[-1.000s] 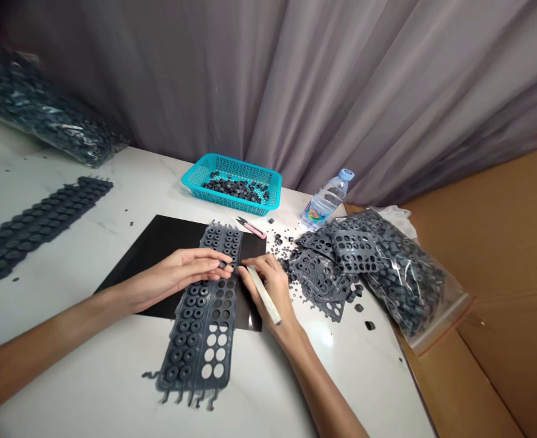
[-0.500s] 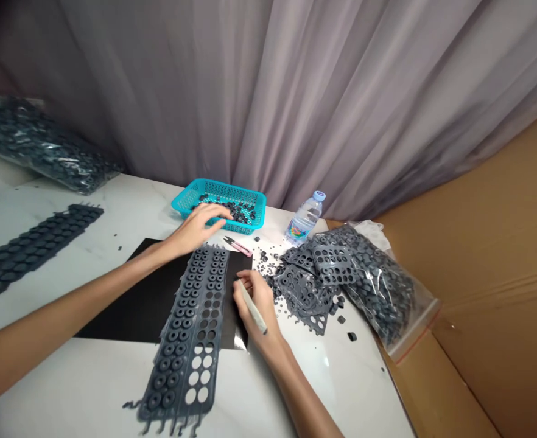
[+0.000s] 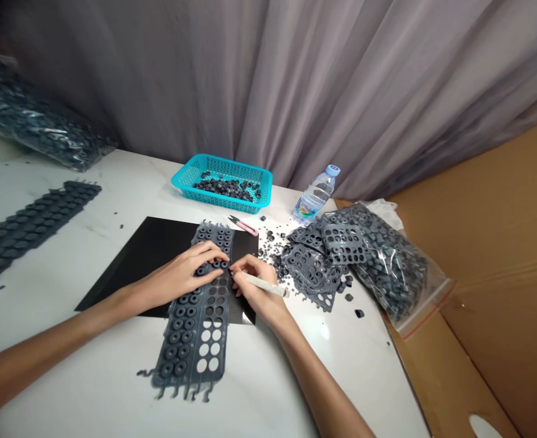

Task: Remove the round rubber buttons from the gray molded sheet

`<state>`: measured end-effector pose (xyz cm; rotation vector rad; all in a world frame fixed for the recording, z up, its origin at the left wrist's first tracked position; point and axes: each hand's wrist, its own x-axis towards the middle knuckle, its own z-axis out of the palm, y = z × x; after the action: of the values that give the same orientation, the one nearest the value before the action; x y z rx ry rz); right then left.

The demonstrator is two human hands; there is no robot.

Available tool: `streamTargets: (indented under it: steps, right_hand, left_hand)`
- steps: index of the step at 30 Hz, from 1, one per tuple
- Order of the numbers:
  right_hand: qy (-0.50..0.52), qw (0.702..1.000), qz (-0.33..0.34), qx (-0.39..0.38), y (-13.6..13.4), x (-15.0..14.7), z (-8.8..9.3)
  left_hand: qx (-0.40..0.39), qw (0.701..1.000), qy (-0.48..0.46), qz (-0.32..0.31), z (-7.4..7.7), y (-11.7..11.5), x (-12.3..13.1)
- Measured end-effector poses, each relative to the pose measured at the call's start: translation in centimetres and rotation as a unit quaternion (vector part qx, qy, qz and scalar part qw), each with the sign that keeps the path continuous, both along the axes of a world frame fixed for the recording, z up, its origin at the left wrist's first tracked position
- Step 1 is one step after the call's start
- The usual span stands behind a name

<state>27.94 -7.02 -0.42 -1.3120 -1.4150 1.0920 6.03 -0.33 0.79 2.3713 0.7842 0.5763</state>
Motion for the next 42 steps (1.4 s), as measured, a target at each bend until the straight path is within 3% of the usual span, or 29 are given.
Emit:
streamTargets:
  steps: [14,21,24,26,28,31,33,37,42]
  right_hand:
    - [0.022,1.0,-0.009,-0.002,0.0,-0.2,-0.5]
    - [-0.059,0.998,-0.015,0.017,-0.5,-0.5,0.2]
    - [-0.119,0.992,-0.012,0.038,-0.7,-0.7,0.6]
    - [-0.133,0.99,-0.021,0.038,-0.9,-0.9,0.7]
    - [-0.099,0.994,-0.035,0.017,-1.0,-1.0,0.7]
    - [-0.004,0.999,-0.052,-0.004,-0.9,-0.9,0.7]
    - [0.024,0.997,-0.075,0.013,-0.7,-0.7,0.8]
    - [-0.03,0.991,-0.126,0.044,-0.4,0.0,0.8]
    - [-0.094,0.989,-0.1,0.047,-0.4,0.7,0.1]
  left_hand:
    - [0.073,0.997,0.024,-0.002,-0.1,0.1,0.3]
    - [0.131,0.989,0.066,-0.014,-0.4,-0.3,1.0]
    - [0.116,0.993,-0.011,0.007,0.0,-0.5,1.3]
    - [0.056,0.983,-0.149,0.086,1.1,-0.1,1.1]
    - [-0.054,0.938,-0.3,0.167,2.6,0.6,0.6]
    - [-0.225,0.872,-0.407,0.153,3.8,2.1,-0.9]
    - [-0.303,0.853,-0.405,0.129,3.4,2.6,-1.8]
    - [-0.418,0.835,-0.342,0.102,1.5,2.1,-2.3]
    - [-0.502,0.814,-0.288,0.046,1.1,0.5,-1.7]
